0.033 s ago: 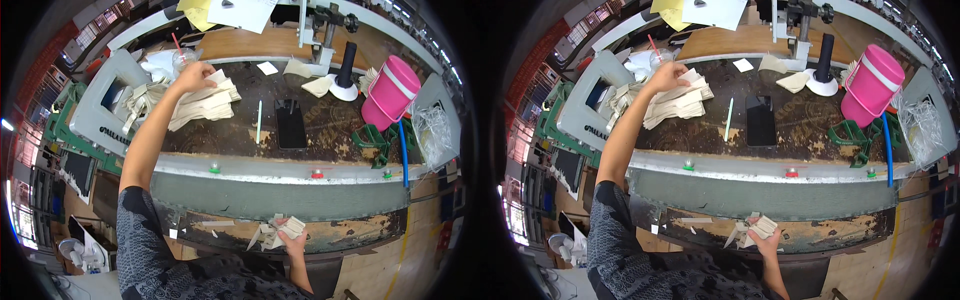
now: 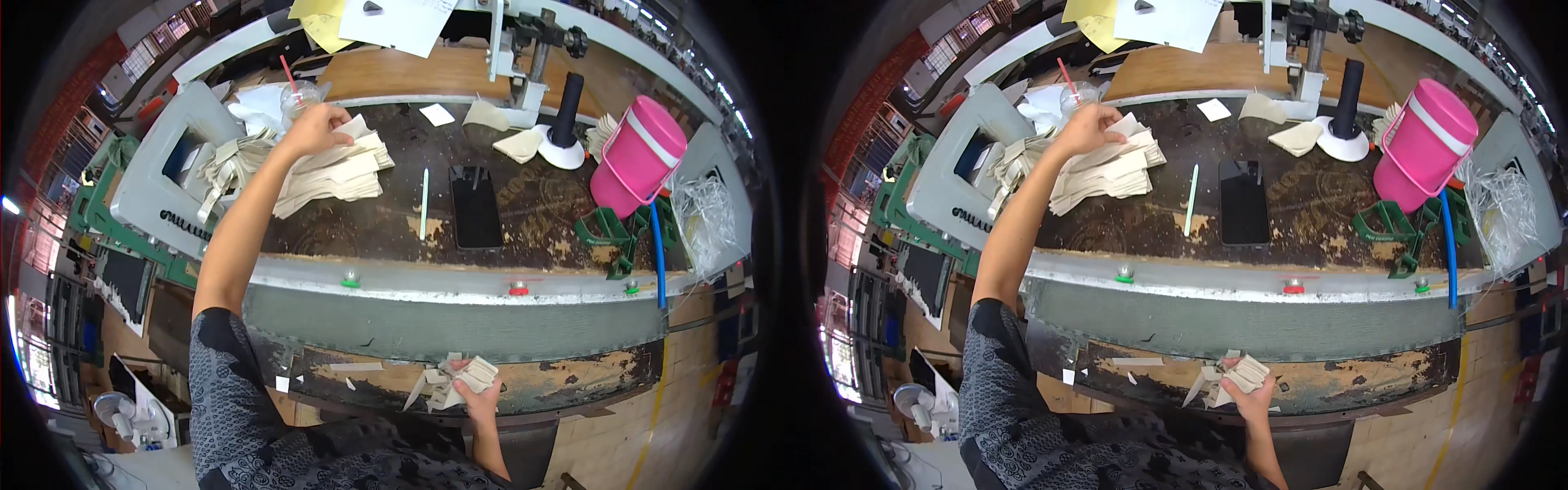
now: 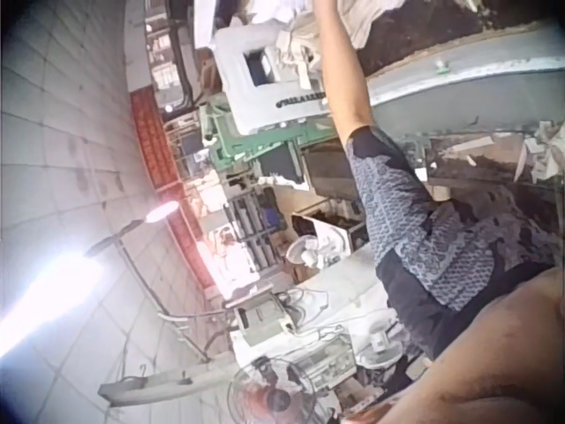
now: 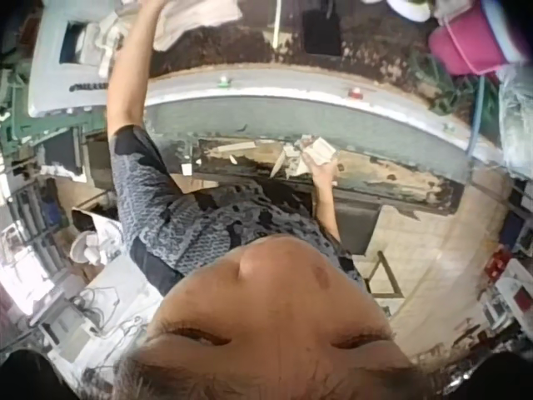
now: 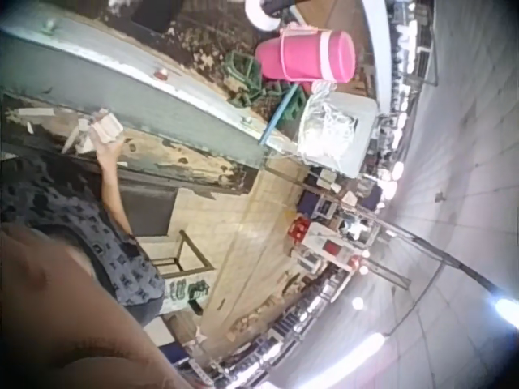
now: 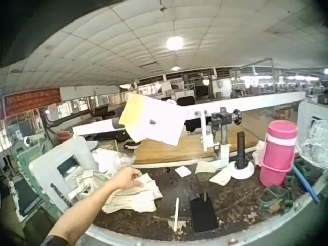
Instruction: The person gathers stacks of small, folded white paper pieces from a workbench and aligns them into a neat bundle. They secure the bundle with a rubber band, then write on a small white label and attach it to the finished stack.
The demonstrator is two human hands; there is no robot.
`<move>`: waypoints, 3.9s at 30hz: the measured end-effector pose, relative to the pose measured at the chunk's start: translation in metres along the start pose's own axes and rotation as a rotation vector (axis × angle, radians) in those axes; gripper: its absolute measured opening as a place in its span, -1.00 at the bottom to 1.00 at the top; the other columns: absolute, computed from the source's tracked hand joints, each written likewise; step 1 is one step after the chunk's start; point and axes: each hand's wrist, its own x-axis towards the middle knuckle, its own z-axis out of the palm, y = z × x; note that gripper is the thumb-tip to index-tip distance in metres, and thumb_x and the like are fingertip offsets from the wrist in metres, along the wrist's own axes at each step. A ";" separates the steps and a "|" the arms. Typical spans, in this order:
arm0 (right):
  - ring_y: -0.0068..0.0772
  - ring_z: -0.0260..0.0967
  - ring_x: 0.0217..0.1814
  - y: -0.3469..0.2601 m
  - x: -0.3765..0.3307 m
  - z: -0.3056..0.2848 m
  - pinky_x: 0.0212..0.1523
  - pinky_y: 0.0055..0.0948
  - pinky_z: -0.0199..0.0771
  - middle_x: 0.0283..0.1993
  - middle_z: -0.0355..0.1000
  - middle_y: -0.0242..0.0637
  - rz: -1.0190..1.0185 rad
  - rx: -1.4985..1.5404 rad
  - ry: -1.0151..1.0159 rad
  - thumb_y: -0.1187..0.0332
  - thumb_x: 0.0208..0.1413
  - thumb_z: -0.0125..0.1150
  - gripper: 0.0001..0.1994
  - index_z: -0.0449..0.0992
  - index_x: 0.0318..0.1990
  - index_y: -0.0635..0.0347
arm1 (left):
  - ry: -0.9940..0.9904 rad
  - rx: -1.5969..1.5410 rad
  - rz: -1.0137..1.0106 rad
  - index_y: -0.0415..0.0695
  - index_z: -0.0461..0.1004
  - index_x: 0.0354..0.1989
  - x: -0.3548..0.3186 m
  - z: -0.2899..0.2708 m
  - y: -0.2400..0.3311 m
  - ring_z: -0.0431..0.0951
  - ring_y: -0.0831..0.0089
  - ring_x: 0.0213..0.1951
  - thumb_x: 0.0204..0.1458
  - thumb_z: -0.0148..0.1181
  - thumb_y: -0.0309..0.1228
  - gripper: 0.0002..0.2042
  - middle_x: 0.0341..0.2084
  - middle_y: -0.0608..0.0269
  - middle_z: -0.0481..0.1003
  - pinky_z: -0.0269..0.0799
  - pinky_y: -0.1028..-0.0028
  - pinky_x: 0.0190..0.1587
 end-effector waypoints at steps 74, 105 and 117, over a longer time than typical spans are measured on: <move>-0.41 0.58 0.05 -0.060 0.022 0.126 0.09 -0.37 0.59 -0.02 0.63 -0.12 0.034 -0.120 0.013 0.57 -0.09 0.56 -0.57 0.57 -0.02 0.40 | 0.008 -0.867 0.044 -0.19 0.56 0.00 -0.009 -0.104 -0.057 0.58 0.54 -0.12 -0.04 0.55 -0.46 -0.58 -0.16 0.36 0.62 0.49 0.44 0.05; -0.41 0.53 0.17 -0.099 0.080 0.219 0.21 -0.37 0.52 0.11 0.59 -0.17 -0.052 0.134 0.001 0.48 0.13 0.46 -0.50 0.42 0.20 0.38 | 0.089 -1.559 -0.334 -0.40 0.40 0.13 -0.265 0.056 0.153 0.59 0.36 -0.01 0.04 0.47 -0.40 -0.46 0.01 0.05 0.55 0.50 0.37 0.09; -0.27 0.48 0.26 -0.093 0.065 0.215 0.30 -0.29 0.47 0.20 0.50 -0.05 -0.071 0.197 0.008 -0.02 0.01 0.54 -0.16 0.32 0.27 0.42 | 0.105 -1.159 -0.307 -0.40 0.59 -0.15 -0.273 0.060 0.161 0.62 0.28 -0.08 -0.12 0.38 -0.48 -0.66 -0.18 0.01 0.62 0.48 0.32 0.03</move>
